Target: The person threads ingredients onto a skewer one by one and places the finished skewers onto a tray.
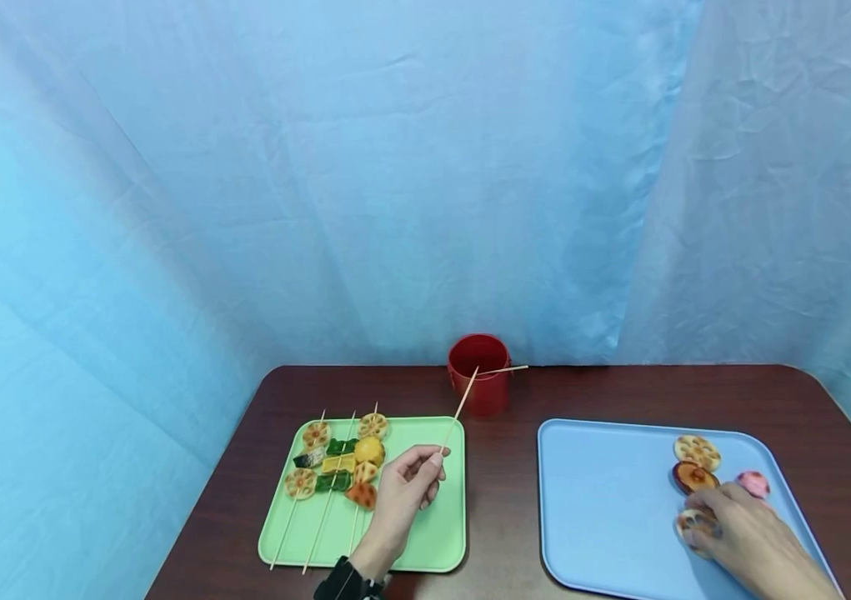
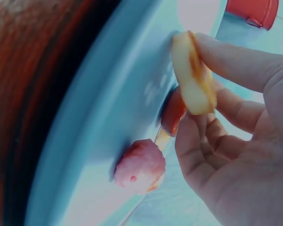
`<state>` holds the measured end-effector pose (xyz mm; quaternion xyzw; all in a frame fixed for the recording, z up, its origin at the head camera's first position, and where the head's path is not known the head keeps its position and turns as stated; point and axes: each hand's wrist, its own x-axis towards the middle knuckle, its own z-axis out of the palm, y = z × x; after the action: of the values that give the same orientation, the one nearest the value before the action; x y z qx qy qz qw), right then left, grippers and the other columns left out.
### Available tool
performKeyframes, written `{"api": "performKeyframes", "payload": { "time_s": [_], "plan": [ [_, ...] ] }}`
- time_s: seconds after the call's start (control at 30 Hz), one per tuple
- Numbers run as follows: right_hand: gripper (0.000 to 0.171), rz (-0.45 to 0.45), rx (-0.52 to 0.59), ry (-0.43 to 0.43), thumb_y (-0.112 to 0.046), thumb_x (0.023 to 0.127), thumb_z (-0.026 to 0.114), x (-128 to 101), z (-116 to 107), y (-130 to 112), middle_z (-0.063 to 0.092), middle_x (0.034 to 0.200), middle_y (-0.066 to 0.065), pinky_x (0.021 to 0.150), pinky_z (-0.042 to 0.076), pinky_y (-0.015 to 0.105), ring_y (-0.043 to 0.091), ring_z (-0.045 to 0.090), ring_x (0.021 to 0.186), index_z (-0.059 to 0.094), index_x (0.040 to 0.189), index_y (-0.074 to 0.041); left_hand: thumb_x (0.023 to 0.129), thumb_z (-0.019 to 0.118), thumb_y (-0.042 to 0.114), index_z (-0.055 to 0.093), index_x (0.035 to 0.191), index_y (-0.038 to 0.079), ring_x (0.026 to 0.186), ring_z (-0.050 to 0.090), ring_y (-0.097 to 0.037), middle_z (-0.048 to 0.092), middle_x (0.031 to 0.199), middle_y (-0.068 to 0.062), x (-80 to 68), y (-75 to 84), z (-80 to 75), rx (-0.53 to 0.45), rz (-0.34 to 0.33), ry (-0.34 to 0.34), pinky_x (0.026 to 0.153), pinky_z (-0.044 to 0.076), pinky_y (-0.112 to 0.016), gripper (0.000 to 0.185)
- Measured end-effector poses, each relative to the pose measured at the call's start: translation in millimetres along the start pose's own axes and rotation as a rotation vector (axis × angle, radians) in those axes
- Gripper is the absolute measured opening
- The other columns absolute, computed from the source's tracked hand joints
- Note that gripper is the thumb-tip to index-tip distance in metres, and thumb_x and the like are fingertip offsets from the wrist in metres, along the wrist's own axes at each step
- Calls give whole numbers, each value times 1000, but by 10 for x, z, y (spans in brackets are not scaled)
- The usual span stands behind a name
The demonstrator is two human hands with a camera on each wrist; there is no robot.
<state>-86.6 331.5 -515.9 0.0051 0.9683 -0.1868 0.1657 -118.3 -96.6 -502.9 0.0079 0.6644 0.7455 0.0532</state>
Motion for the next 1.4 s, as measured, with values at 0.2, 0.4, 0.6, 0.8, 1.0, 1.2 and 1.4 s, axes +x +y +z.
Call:
{"api": "performKeyframes", "payload": {
  "time_s": [0.2,0.4,0.6,0.8,1.0,1.2,1.4],
  "plan": [
    [39,-7,38,-18,-29,81,88,-32,16,25,61,89,3,73,51,54,26,56,81,67,103,-4,102,66,15,68,116,-12,58,48,-4,62,79,-1,-23,-16,30,-15,-9,-6,52,36,-16,30],
    [40,4,71,-69,-33,87,82,-55,17,-12,59,91,4,74,50,50,25,57,83,64,110,-5,101,66,14,70,113,-9,57,48,-4,61,78,-2,-40,-37,76,-13,-3,-17,51,35,-16,26],
    [32,-94,92,127,-31,87,83,-57,-59,-150,69,96,2,71,52,42,16,57,80,65,105,-12,101,67,12,73,112,-7,56,46,-3,62,78,-4,-41,-39,89,9,26,-22,52,34,-16,23],
    [33,-114,225,213,-32,95,77,-31,-137,-343,73,95,1,63,50,26,0,57,74,66,111,-5,100,67,11,74,112,-6,56,45,-1,62,78,-2,-49,-53,98,29,29,-35,52,34,-15,22],
    [39,-169,427,277,-27,101,69,10,-168,-528,71,112,15,67,54,19,-9,61,86,63,123,4,100,68,11,74,113,-6,57,46,-1,66,79,-11,-66,-67,116,67,48,-52,53,36,-15,23],
    [45,-174,569,305,-27,105,64,87,-199,-718,69,114,19,68,57,23,-7,65,87,58,131,9,98,69,11,77,110,0,56,47,-1,68,82,-22,-94,-76,125,114,64,-63,53,37,-15,18],
    [55,-108,656,310,-41,104,61,138,-238,-918,71,116,16,71,59,26,-10,63,91,55,138,2,98,70,12,78,107,1,56,48,-1,69,80,-21,-114,-107,142,167,88,-99,52,35,-15,16]
  ]
}}
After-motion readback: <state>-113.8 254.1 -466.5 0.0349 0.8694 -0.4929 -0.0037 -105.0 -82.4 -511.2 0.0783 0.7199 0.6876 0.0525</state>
